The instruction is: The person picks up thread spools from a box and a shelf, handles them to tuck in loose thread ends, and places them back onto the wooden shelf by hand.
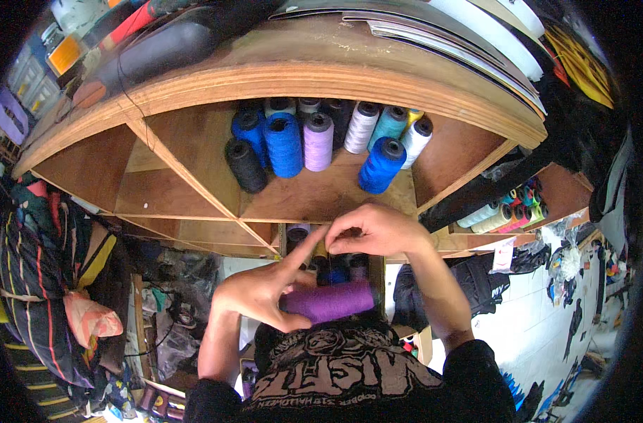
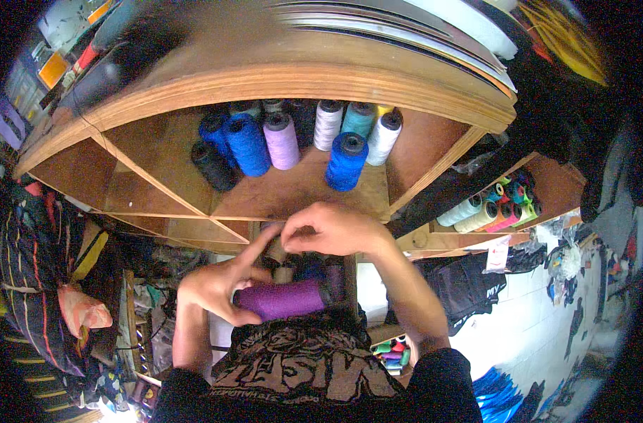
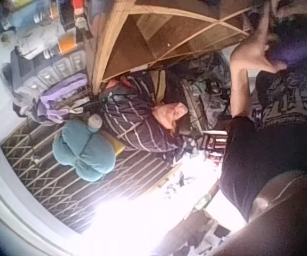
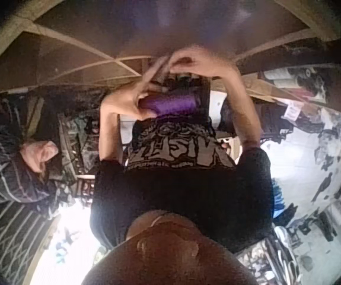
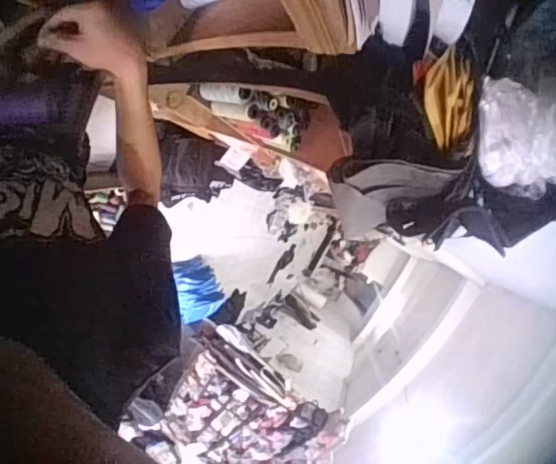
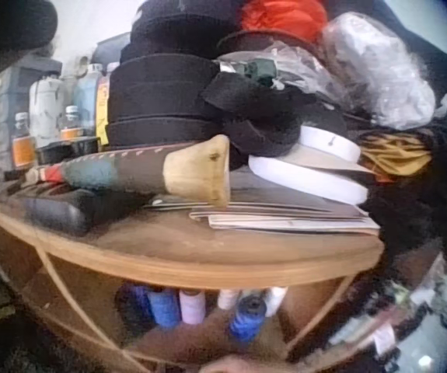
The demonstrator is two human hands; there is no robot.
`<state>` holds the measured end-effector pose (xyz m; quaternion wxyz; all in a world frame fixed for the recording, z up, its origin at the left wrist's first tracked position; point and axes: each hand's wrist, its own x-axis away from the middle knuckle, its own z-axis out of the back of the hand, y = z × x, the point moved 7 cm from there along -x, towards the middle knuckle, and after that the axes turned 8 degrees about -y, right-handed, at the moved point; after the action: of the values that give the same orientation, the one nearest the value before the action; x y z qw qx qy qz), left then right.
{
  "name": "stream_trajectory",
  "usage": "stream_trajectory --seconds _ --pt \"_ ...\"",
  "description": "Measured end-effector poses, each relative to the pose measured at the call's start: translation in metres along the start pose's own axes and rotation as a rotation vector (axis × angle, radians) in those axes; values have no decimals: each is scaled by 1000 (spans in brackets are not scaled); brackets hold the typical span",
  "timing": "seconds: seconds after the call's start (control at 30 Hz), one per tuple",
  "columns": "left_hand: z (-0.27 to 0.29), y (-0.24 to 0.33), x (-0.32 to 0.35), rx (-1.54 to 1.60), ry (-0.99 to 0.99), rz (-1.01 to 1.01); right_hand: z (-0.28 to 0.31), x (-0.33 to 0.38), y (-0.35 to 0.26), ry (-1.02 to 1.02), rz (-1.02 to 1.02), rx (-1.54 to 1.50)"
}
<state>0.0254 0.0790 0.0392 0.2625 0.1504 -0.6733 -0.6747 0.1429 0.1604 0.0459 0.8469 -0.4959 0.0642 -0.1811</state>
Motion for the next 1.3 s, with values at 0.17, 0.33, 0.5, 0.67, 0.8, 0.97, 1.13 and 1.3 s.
stream_trajectory --seconds 0.17,0.33,0.5,0.67,0.8,0.97,1.13,1.3 --pt "19 9 5 -726 440 473 1 -12 -47 168 -266 502" --pt "23 43 14 -957 1015 10 1 0 -68 709 -90 200" --pt "23 31 15 -719 1163 -127 -2 5 -35 665 -142 -344" --pt "20 35 14 -783 1184 -186 -5 4 -16 595 -131 -626" --pt "21 34 9 -809 1174 -178 -5 7 -5 702 -32 -752" --pt "19 27 5 -955 1134 -115 -7 -10 -32 668 -19 -378" --pt "22 30 7 -1065 1145 -189 -23 -28 -11 548 -68 -696" --pt "22 27 14 -1046 1181 -191 -26 -29 -9 390 44 -852"
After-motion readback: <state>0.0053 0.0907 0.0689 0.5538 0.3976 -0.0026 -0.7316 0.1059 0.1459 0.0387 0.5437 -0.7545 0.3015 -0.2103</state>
